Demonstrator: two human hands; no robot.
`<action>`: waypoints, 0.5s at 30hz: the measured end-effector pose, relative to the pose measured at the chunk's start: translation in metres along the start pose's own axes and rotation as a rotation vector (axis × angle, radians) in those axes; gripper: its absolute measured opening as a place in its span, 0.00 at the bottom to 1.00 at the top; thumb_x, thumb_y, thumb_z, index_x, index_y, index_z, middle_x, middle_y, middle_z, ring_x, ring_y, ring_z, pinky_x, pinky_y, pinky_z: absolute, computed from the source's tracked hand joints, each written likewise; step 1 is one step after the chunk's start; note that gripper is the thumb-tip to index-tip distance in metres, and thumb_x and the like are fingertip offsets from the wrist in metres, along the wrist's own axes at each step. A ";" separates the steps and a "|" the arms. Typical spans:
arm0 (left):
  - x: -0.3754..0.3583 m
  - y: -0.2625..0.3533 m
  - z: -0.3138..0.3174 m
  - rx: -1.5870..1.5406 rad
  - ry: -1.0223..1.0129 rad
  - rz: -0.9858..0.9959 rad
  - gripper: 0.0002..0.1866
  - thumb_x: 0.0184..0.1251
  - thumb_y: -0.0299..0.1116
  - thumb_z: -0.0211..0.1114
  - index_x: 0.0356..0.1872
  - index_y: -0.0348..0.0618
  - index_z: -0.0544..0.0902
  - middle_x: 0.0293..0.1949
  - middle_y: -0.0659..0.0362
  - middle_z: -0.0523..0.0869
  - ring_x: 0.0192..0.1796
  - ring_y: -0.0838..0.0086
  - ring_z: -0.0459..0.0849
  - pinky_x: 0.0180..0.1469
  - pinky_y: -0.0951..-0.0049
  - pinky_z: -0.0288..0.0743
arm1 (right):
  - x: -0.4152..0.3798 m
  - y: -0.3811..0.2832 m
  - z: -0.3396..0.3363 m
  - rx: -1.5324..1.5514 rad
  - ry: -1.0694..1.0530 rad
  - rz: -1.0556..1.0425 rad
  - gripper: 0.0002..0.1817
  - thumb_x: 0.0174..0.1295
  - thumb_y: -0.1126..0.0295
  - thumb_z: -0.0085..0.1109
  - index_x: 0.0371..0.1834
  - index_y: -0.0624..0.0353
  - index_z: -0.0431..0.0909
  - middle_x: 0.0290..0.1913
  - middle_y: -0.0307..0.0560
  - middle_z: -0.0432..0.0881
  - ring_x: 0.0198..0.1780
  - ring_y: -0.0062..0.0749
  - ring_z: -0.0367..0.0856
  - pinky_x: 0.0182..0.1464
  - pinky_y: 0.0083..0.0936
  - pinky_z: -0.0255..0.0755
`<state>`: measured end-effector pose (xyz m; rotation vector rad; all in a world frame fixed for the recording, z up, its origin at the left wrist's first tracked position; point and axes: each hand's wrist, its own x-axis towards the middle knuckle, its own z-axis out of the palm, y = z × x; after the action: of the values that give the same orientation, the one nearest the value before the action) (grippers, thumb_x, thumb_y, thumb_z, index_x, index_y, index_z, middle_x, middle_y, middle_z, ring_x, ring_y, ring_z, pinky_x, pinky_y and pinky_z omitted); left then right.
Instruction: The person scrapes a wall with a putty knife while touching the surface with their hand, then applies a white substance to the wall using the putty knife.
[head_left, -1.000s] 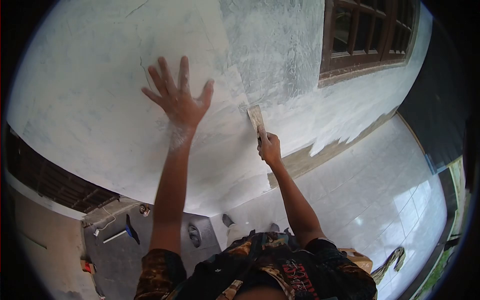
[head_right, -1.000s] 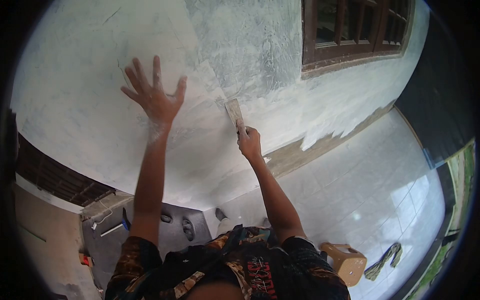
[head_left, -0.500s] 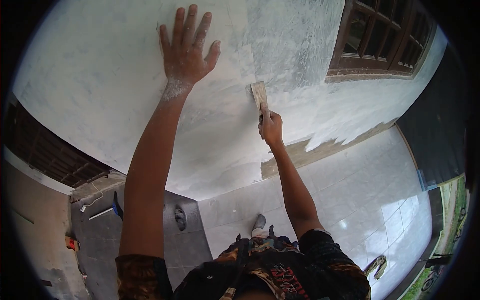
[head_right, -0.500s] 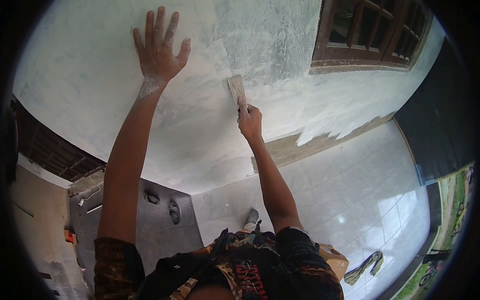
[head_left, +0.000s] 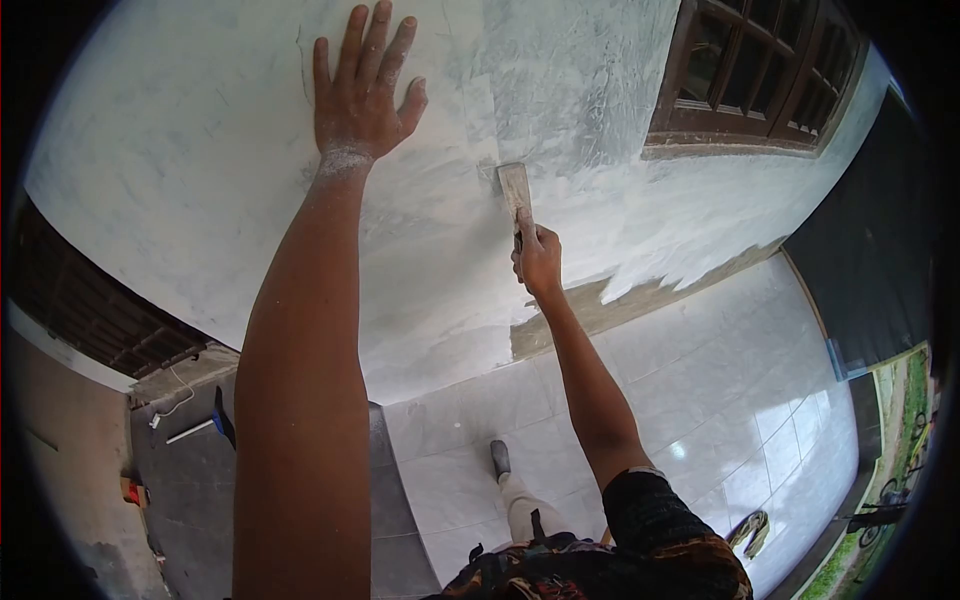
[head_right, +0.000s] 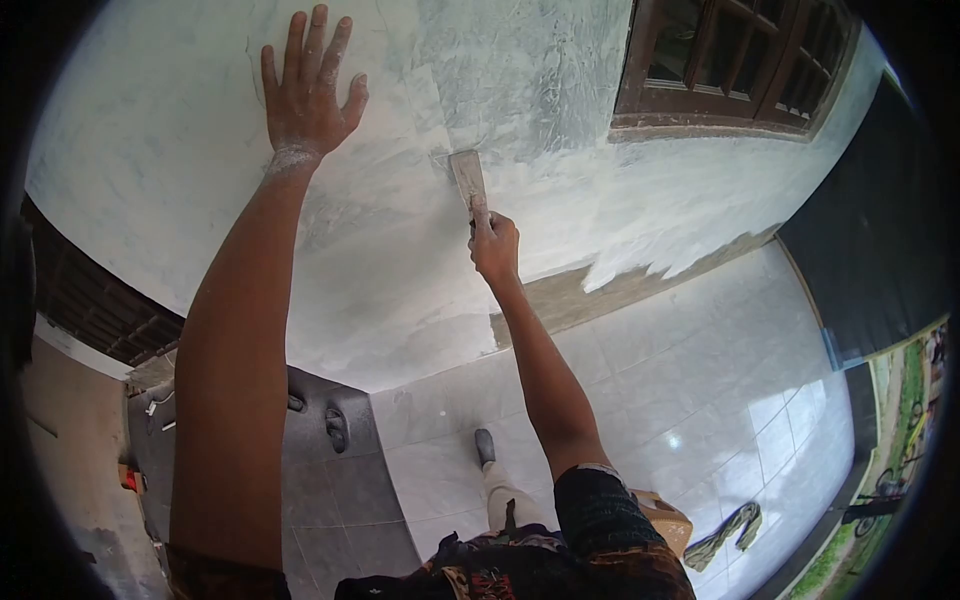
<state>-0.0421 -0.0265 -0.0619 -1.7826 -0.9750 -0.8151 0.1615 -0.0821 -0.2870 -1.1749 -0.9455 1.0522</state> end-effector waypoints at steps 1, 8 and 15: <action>0.001 0.001 0.000 0.007 0.006 0.003 0.40 0.59 0.44 0.63 0.73 0.47 0.61 0.78 0.51 0.53 0.80 0.55 0.47 0.76 0.40 0.40 | 0.001 -0.005 0.000 -0.009 -0.004 -0.003 0.33 0.68 0.39 0.52 0.17 0.58 0.69 0.12 0.35 0.66 0.11 0.17 0.64 0.12 0.21 0.57; 0.000 0.001 0.001 0.012 0.012 -0.005 0.42 0.57 0.43 0.64 0.74 0.48 0.59 0.78 0.51 0.52 0.80 0.54 0.47 0.76 0.39 0.41 | 0.007 -0.012 0.006 -0.051 -0.005 0.019 0.33 0.68 0.40 0.52 0.15 0.56 0.68 0.12 0.34 0.65 0.11 0.17 0.63 0.12 0.21 0.56; 0.002 0.001 0.001 -0.003 -0.003 -0.019 0.42 0.58 0.42 0.64 0.75 0.49 0.58 0.78 0.51 0.51 0.80 0.54 0.45 0.76 0.39 0.39 | 0.003 -0.003 0.007 -0.017 -0.023 0.044 0.33 0.68 0.41 0.52 0.15 0.56 0.67 0.12 0.34 0.65 0.11 0.17 0.63 0.12 0.21 0.56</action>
<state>-0.0408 -0.0256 -0.0609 -1.7798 -0.9942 -0.8260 0.1560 -0.0776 -0.2832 -1.2049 -0.9520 1.0966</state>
